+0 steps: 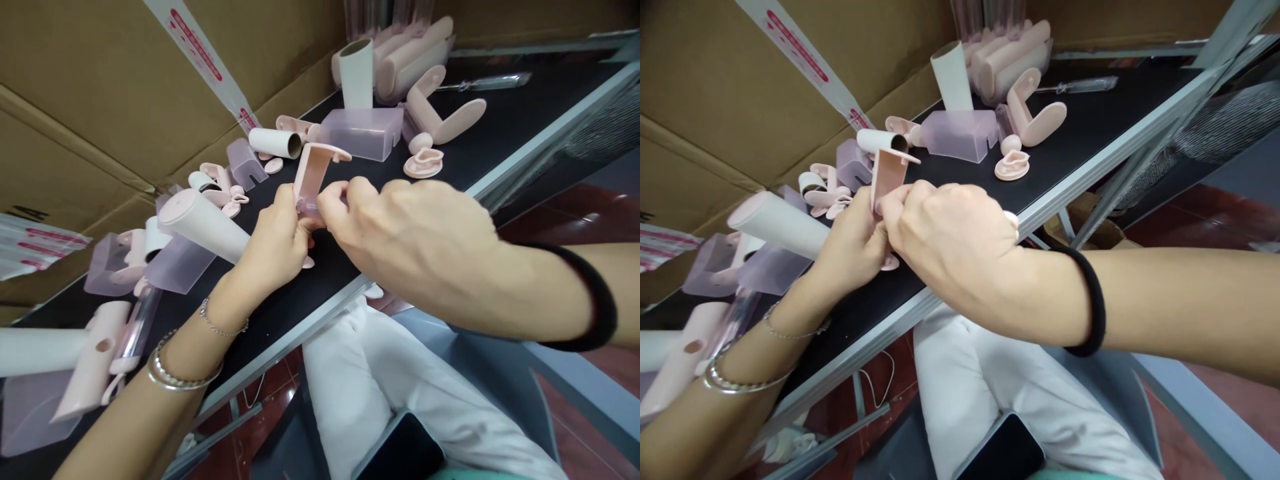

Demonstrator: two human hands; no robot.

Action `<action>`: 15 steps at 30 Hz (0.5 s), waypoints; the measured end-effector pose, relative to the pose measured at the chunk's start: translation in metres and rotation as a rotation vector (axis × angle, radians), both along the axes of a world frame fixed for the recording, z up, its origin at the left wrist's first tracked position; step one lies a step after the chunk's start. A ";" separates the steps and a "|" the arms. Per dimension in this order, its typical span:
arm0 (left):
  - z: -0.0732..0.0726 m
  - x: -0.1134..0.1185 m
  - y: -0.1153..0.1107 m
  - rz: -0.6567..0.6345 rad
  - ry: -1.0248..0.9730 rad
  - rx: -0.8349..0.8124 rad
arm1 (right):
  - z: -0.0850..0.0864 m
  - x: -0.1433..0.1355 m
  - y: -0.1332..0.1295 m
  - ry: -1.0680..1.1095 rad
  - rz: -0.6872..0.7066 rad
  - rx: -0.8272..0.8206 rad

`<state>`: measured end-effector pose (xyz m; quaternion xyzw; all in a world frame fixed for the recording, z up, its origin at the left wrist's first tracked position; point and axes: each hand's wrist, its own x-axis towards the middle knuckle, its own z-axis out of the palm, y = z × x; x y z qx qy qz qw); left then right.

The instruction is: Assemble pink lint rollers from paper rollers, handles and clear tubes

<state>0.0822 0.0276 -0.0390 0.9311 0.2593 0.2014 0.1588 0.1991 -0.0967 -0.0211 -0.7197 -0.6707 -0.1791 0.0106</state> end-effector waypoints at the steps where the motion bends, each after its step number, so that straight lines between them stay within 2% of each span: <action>1: 0.001 0.001 0.000 0.012 0.014 0.001 | 0.002 0.004 0.001 0.002 0.022 -0.024; 5: 0.003 0.003 0.001 0.048 0.035 -0.084 | 0.011 0.023 0.007 0.019 0.140 -0.065; 8: 0.004 0.001 0.000 0.017 0.046 -0.111 | 0.012 0.034 0.008 0.037 0.220 -0.055; 12: 0.002 -0.003 -0.001 0.026 0.010 -0.121 | 0.004 0.033 0.005 0.054 0.202 -0.037; 15: -0.004 -0.006 -0.001 0.041 -0.054 -0.190 | -0.005 0.028 0.001 0.045 0.163 0.008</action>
